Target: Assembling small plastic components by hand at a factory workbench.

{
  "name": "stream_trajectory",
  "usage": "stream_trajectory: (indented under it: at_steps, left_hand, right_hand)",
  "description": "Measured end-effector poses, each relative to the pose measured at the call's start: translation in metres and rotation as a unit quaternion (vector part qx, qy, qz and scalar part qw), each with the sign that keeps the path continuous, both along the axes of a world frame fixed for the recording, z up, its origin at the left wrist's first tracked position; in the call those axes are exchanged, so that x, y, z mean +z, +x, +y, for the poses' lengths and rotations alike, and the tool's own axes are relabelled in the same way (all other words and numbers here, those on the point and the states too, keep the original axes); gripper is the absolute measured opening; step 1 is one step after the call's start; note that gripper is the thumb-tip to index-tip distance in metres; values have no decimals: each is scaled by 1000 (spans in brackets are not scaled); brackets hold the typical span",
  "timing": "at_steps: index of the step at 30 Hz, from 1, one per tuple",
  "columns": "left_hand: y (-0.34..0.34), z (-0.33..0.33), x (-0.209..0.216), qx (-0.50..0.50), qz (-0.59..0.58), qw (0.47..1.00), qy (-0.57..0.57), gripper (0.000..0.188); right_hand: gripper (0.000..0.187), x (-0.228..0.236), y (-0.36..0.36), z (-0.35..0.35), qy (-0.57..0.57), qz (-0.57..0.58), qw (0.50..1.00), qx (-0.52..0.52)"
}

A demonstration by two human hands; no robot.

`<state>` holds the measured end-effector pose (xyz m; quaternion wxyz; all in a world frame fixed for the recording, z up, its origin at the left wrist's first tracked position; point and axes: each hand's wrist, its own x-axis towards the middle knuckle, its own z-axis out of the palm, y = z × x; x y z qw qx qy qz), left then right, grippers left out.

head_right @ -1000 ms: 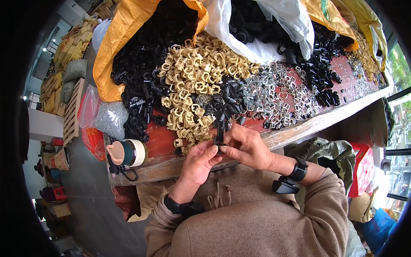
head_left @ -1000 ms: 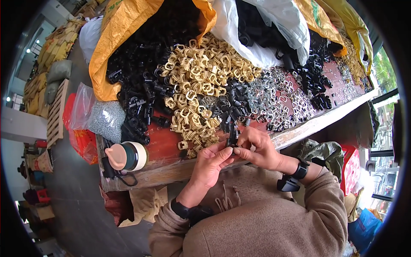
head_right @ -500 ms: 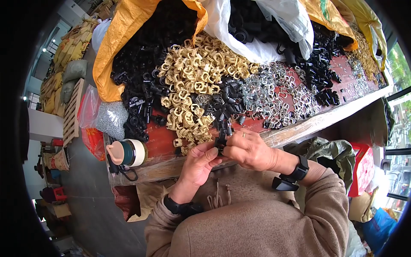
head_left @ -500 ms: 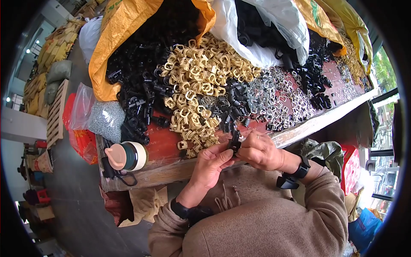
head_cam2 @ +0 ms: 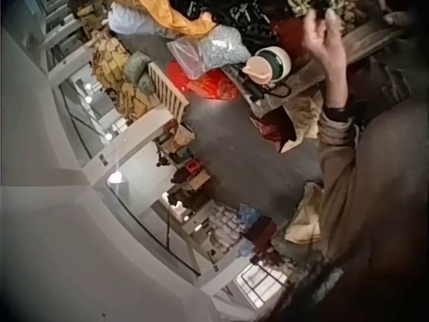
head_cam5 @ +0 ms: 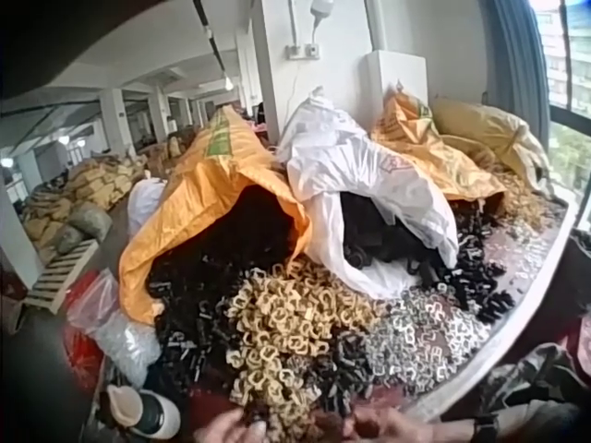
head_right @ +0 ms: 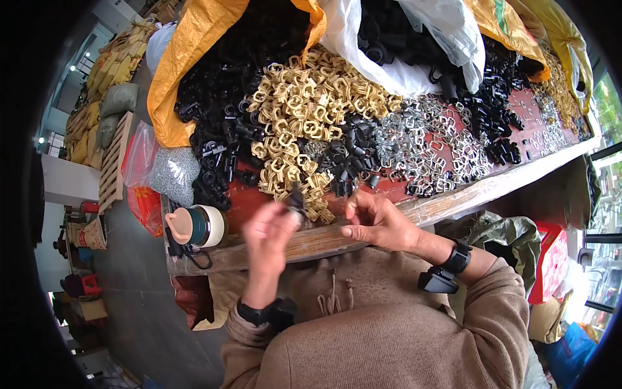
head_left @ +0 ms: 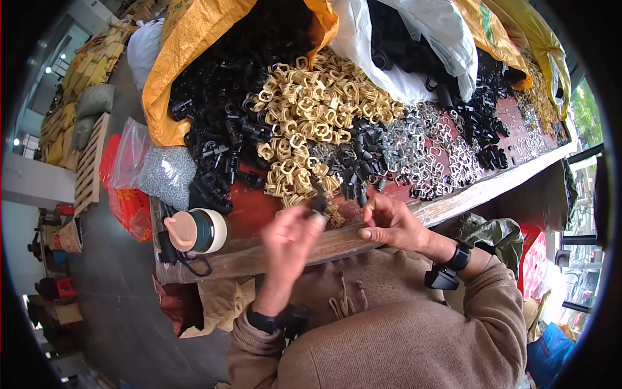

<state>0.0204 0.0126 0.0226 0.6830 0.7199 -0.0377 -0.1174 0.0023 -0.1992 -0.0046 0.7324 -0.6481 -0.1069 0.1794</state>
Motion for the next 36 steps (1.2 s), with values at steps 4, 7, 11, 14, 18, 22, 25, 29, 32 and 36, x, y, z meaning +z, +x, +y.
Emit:
stream_trajectory:
  at_steps: [4, 7, 11, 14, 18, 22, 25, 29, 32, 36]
  left_hand:
    - [40, 32, -27, 165, -196, 962, 96, 29]
    - [60, 42, -37, 155, -242, 934, 211, 29]
    - [67, 43, -36, 117, -103, 975, 157, 29]
    - [61, 43, -34, 116, -102, 981, 116, 29]
    - [37, 26, -16, 96, -153, 984, -11, 34]
    - [30, 15, -2, 31, -94, 979, -177, 32]
    - [28, 18, 4, 113, 70, 907, -399, 26]
    - [34, 26, -11, 99, 151, 866, -467, 26]
    - [33, 22, -16, 108, 170, 860, -468, 24]
    - [30, 21, -18, 87, 183, 866, -458, 22]
  right_hand:
    - [18, 6, -2, 0, -32, 17, 999, 13]
    - [14, 9, 1, 2, -117, -52, 991, 45]
    - [12, 15, 1, -1, -154, -86, 982, 65]
    - [12, 13, 3, -3, -125, -87, 987, 54]
    - [12, 6, 5, -3, -78, -58, 995, 38]
    - [10, -1, 11, -5, -102, -66, 992, 32]
    - [10, 4, 14, -6, -155, -75, 984, 35]
    - [13, 8, 22, -2, -241, -132, 960, 45]
    - [16, 3, 28, 8, -279, -242, 928, 44]
    - [15, -3, 34, 25, -322, -291, 901, 12]
